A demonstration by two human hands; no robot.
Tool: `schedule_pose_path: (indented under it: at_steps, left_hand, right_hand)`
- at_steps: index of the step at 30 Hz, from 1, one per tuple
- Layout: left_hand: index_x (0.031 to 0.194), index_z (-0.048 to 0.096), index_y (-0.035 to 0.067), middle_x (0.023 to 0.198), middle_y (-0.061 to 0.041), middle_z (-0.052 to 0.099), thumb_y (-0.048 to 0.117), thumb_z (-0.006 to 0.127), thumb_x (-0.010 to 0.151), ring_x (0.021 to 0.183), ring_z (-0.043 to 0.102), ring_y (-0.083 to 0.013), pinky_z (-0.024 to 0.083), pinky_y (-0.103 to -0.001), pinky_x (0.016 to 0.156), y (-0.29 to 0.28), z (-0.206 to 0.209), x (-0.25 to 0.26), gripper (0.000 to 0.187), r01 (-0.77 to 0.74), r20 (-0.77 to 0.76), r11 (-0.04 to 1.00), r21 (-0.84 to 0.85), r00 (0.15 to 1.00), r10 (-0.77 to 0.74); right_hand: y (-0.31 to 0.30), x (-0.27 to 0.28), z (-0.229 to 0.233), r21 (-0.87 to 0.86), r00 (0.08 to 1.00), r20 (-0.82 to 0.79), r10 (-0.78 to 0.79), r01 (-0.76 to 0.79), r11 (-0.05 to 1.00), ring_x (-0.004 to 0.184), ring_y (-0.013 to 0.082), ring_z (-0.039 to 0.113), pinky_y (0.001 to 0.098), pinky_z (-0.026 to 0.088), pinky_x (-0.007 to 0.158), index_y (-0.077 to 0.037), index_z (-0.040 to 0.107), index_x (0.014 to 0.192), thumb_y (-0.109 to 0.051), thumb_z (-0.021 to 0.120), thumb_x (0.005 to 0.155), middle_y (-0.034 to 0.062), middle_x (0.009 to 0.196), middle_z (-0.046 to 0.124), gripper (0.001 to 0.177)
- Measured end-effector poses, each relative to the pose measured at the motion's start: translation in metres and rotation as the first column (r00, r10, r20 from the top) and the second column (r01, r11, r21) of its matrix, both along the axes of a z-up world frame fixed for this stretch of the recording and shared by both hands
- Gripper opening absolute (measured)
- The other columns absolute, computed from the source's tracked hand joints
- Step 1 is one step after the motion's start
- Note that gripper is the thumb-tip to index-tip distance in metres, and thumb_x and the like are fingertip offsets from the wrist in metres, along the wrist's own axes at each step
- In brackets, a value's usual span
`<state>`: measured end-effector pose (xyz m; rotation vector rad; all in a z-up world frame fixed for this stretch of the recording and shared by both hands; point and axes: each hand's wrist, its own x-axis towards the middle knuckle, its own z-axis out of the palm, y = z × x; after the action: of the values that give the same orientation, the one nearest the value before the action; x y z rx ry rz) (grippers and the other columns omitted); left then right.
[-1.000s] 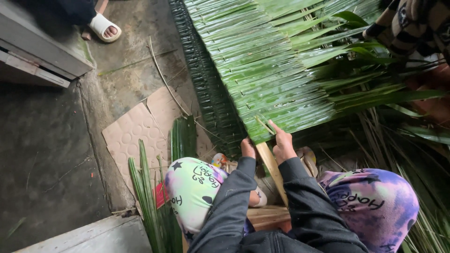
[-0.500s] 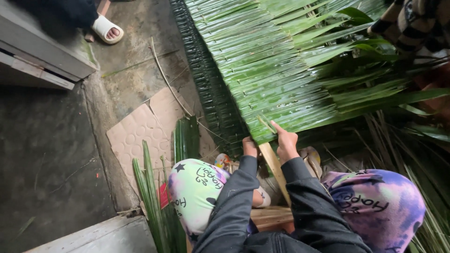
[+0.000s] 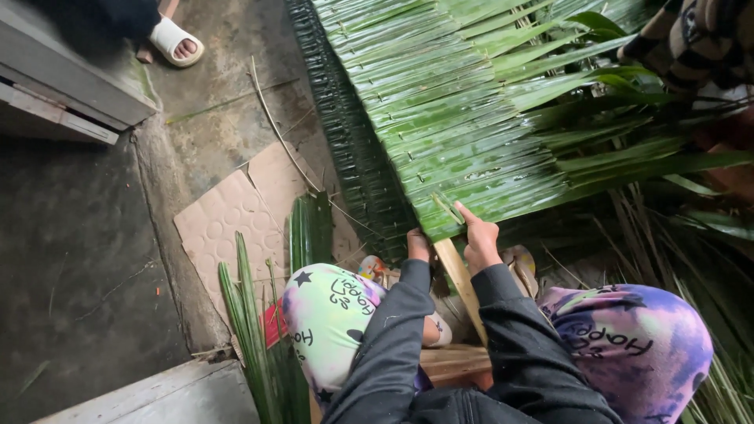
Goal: Weaving palm leaves over a wooden frame to create a thatched panel.
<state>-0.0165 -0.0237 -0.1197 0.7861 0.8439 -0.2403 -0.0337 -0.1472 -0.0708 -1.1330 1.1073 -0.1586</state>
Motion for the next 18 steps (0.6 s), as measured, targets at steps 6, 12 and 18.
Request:
schedule_pose_path:
  at_steps: [6, 12, 18]
  left_hand:
    - [0.089, 0.075, -0.005, 0.079, -0.025, 0.075, 0.011, 0.059, 0.083, 0.072, 0.077, -0.0379, 0.059, -0.044, 0.081, 0.005, -0.002, 0.004, 0.024, -0.007, -0.004, 1.0, -0.007, 1.0, 0.007]
    - [0.088, 0.074, -0.005, 0.076, -0.023, 0.074, 0.009, 0.059, 0.085, 0.071, 0.077, -0.0341, 0.059, -0.04, 0.078, 0.009, -0.004, 0.006, 0.02, 0.055, 0.044, 0.997, 0.045, 0.997, -0.057]
    - [0.089, 0.075, -0.002, 0.076, -0.019, 0.074, 0.012, 0.063, 0.084, 0.072, 0.077, -0.03, 0.058, -0.037, 0.081, 0.01, -0.015, 0.006, 0.019, 0.099, 0.023, 0.987, 0.127, 0.994, -0.103]
  right_hand:
    - [0.004, 0.001, 0.024, 0.012, 0.999, 0.036, -0.025, 0.025, 1.0, 0.082, 0.0229, 0.064, 0.0468, 0.055, 0.073, 0.019, 0.067, 0.097, -0.022, 0.109, 0.057, 0.0232, 0.089, 0.066, 0.072]
    - [0.008, -0.001, 0.041, 0.011, 0.999, 0.025, -0.026, 0.026, 1.0, 0.083, 0.0216, 0.064, 0.0451, 0.055, 0.073, 0.019, 0.067, 0.096, -0.023, 0.109, 0.056, 0.0247, 0.09, 0.067, 0.072]
    - [0.007, -0.003, 0.032, 0.023, 0.998, 0.04, -0.039, 0.038, 0.999, 0.088, 0.0239, 0.067, 0.0443, 0.055, 0.078, 0.019, 0.067, 0.1, -0.02, 0.109, 0.057, 0.0268, 0.095, 0.068, 0.072]
